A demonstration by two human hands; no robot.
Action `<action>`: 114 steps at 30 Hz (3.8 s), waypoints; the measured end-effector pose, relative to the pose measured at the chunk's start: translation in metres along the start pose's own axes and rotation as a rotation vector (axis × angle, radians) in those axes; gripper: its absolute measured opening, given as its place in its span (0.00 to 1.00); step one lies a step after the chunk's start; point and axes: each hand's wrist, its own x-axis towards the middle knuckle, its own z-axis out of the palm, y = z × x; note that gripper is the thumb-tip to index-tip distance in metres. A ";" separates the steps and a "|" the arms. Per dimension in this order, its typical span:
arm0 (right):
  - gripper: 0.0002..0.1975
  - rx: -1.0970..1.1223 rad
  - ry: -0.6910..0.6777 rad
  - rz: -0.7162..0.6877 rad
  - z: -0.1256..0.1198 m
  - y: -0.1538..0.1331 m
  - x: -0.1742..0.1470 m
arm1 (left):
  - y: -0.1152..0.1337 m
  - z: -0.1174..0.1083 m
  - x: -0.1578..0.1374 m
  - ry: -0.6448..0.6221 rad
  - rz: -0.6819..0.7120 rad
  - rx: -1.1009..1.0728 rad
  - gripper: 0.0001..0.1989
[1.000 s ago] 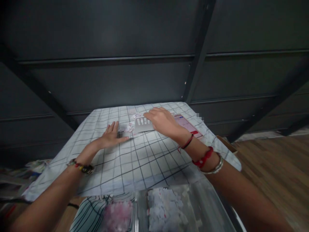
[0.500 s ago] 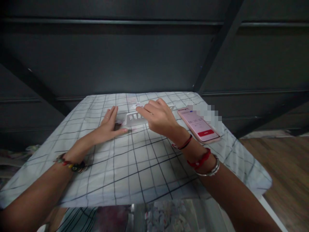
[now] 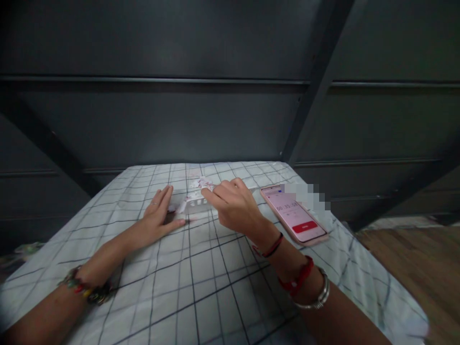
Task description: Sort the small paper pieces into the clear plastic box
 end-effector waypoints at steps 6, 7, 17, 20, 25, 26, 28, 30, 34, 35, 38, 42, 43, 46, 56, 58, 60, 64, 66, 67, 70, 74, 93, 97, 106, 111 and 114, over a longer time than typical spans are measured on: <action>0.20 0.046 0.064 0.040 -0.002 0.002 -0.004 | -0.006 0.001 -0.001 0.045 -0.012 0.027 0.47; 0.20 0.053 0.081 0.041 -0.002 0.002 -0.004 | -0.006 0.001 -0.001 0.046 -0.010 0.027 0.46; 0.21 -0.015 0.056 0.003 -0.001 0.002 -0.004 | -0.004 0.000 -0.003 0.039 -0.005 0.012 0.46; 0.20 0.051 0.084 -0.007 -0.003 0.003 -0.006 | -0.004 -0.002 -0.003 0.040 -0.010 0.013 0.44; 0.22 0.132 0.082 0.006 -0.006 0.002 -0.007 | -0.006 -0.003 -0.001 0.047 -0.040 -0.011 0.41; 0.21 0.133 0.070 0.000 -0.006 0.001 -0.007 | -0.007 -0.002 0.000 0.045 -0.042 -0.012 0.41; 0.20 0.144 0.075 -0.017 -0.007 0.001 -0.008 | -0.008 -0.002 0.000 0.040 -0.040 -0.008 0.41; 0.19 0.157 0.127 -0.021 -0.007 0.001 -0.009 | -0.008 -0.002 0.000 0.033 -0.041 0.000 0.41; 0.19 0.132 0.155 0.018 -0.009 -0.003 -0.008 | -0.009 -0.002 0.000 0.029 -0.071 0.025 0.38; 0.20 0.125 0.132 0.020 -0.010 -0.004 -0.007 | -0.009 -0.003 0.000 0.029 -0.074 0.032 0.38; 0.22 0.119 0.078 -0.012 -0.009 -0.008 -0.005 | -0.010 -0.002 0.000 0.031 -0.071 0.049 0.37; 0.19 0.110 0.084 -0.060 -0.008 -0.009 -0.006 | -0.013 -0.001 0.000 0.041 -0.070 0.061 0.36; 0.18 0.115 0.083 -0.062 -0.009 -0.009 -0.006 | -0.013 -0.001 0.000 0.042 -0.069 0.064 0.36; 0.17 0.131 0.130 -0.050 -0.007 -0.010 -0.007 | -0.014 0.000 0.001 0.044 -0.060 0.076 0.35; 0.16 0.090 0.167 -0.064 0.004 -0.015 -0.004 | -0.014 0.001 0.002 0.033 -0.072 0.092 0.34; 0.16 0.093 0.162 -0.051 0.004 -0.015 -0.004 | -0.016 0.002 0.002 0.048 -0.057 0.088 0.34; 0.16 0.087 0.149 -0.039 0.005 -0.015 -0.004 | -0.018 0.003 0.003 0.060 -0.050 0.082 0.34; 0.16 0.056 0.127 -0.026 0.010 -0.015 -0.002 | -0.018 0.003 0.002 0.036 -0.049 0.074 0.34; 0.15 0.061 0.103 -0.030 0.011 -0.014 -0.002 | -0.017 0.001 0.002 0.021 -0.048 0.074 0.34; 0.15 0.069 0.090 -0.033 0.011 -0.013 -0.002 | -0.017 0.001 0.002 0.018 -0.049 0.075 0.34; 0.15 0.108 0.069 -0.043 0.005 -0.010 -0.003 | -0.017 0.000 0.002 0.011 -0.067 0.084 0.34; 0.15 0.149 0.122 -0.029 -0.003 -0.006 -0.003 | -0.019 0.001 0.002 0.024 -0.060 0.085 0.34; 0.16 0.103 0.101 0.000 -0.008 0.003 -0.004 | -0.025 0.002 0.001 0.079 -0.010 0.098 0.31; 0.15 0.109 0.023 -0.001 -0.009 0.010 -0.006 | -0.024 0.001 0.000 0.066 -0.016 0.093 0.32; 0.12 -0.010 -0.024 -0.023 -0.022 0.030 -0.006 | -0.015 -0.006 -0.002 0.016 -0.013 0.098 0.32; 0.12 0.080 0.035 -0.042 -0.025 0.028 -0.007 | -0.010 -0.009 -0.003 -0.018 0.003 0.097 0.32; 0.16 0.126 0.072 -0.040 -0.023 0.021 -0.007 | -0.010 -0.010 -0.003 -0.017 0.015 0.100 0.32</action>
